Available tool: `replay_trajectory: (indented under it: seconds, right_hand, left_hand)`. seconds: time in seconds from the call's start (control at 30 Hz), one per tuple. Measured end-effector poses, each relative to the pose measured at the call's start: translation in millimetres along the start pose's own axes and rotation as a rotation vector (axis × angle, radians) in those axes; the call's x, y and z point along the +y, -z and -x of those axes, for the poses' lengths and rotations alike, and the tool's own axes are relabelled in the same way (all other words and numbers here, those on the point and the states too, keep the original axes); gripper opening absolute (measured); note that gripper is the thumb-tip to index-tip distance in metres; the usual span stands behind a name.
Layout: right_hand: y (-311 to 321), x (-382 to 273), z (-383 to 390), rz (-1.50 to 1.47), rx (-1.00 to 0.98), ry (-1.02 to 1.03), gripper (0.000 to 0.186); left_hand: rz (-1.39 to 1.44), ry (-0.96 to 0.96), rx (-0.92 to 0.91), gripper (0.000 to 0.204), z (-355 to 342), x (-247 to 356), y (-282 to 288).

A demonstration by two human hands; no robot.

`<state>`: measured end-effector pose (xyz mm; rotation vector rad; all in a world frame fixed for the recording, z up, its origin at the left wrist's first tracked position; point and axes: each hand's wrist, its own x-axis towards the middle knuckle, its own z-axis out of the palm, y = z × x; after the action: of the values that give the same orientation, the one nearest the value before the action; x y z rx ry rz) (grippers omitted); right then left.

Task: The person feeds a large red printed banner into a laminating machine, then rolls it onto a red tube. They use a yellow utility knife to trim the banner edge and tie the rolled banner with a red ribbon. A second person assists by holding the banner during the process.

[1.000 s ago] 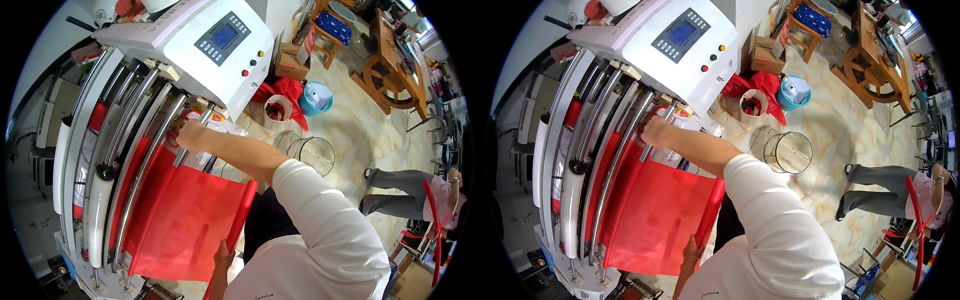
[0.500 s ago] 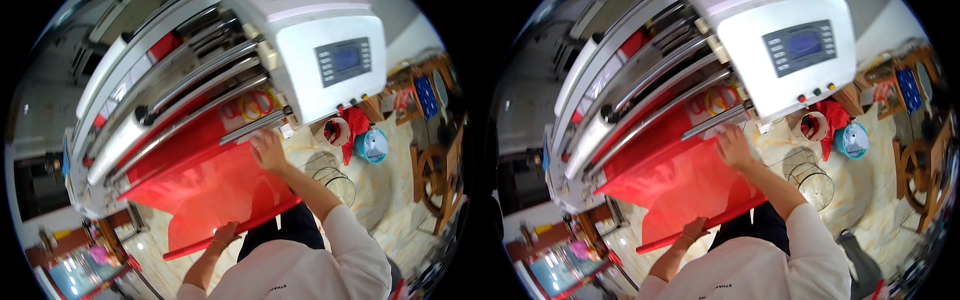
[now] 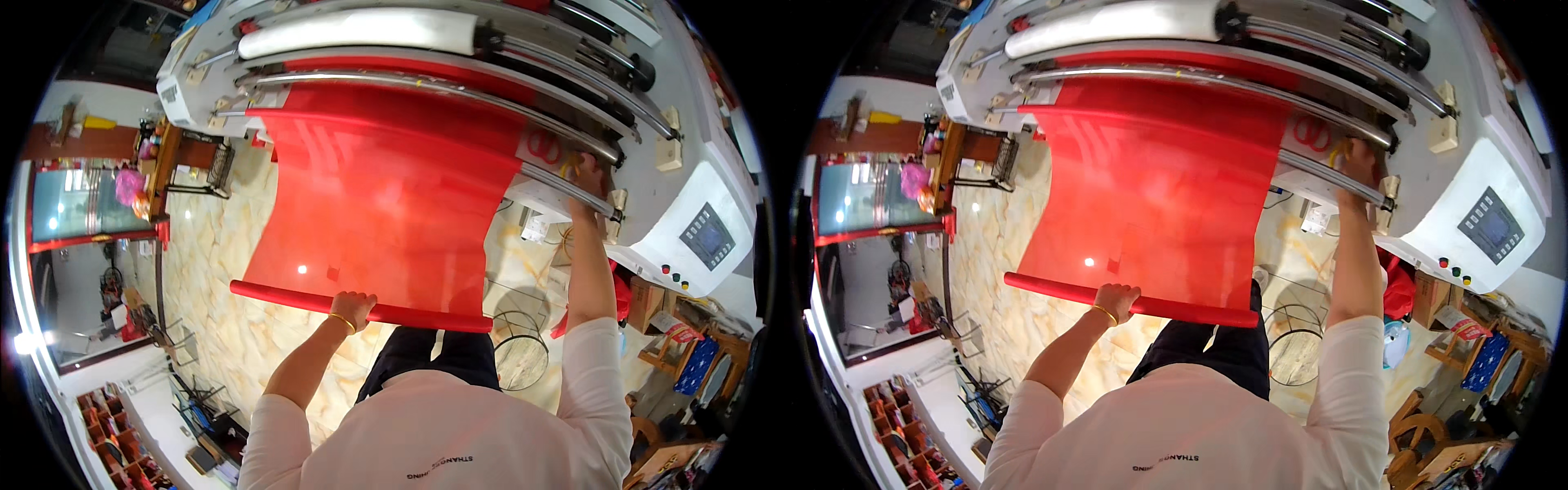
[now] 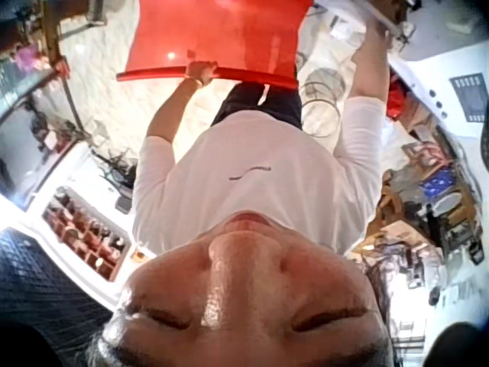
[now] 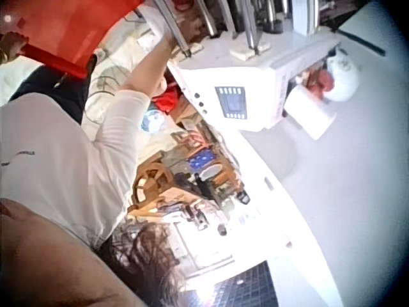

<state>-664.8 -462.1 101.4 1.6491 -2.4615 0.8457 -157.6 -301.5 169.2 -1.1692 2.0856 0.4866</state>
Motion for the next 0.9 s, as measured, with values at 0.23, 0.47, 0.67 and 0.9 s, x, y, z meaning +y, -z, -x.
replay_trajectory:
  seconds: [0.23,0.47,0.67,0.9]
  right_hand:
    - [62.6,-31.3,116.8,-0.133,-0.294,-0.172,0.054]
    - [111.8,7.8,208.1,-0.452,-1.069,-0.282,0.044]
    - [128.9,-36.3,205.0,-0.485,-1.599,-0.451,0.060]
    - [139.4,-52.0,195.5,-0.478,-1.726,-0.229,0.054]
  left_hand:
    - [-0.003,0.006,0.120,0.015,20.4,-56.1,-116.7]
    - [-0.034,0.028,0.062,0.013,59.7,-75.6,-196.5]
    - [-0.013,0.081,0.430,0.007,88.2,-63.0,-233.0]
    - [0.120,0.125,0.846,0.003,103.6,-55.6,-244.0]
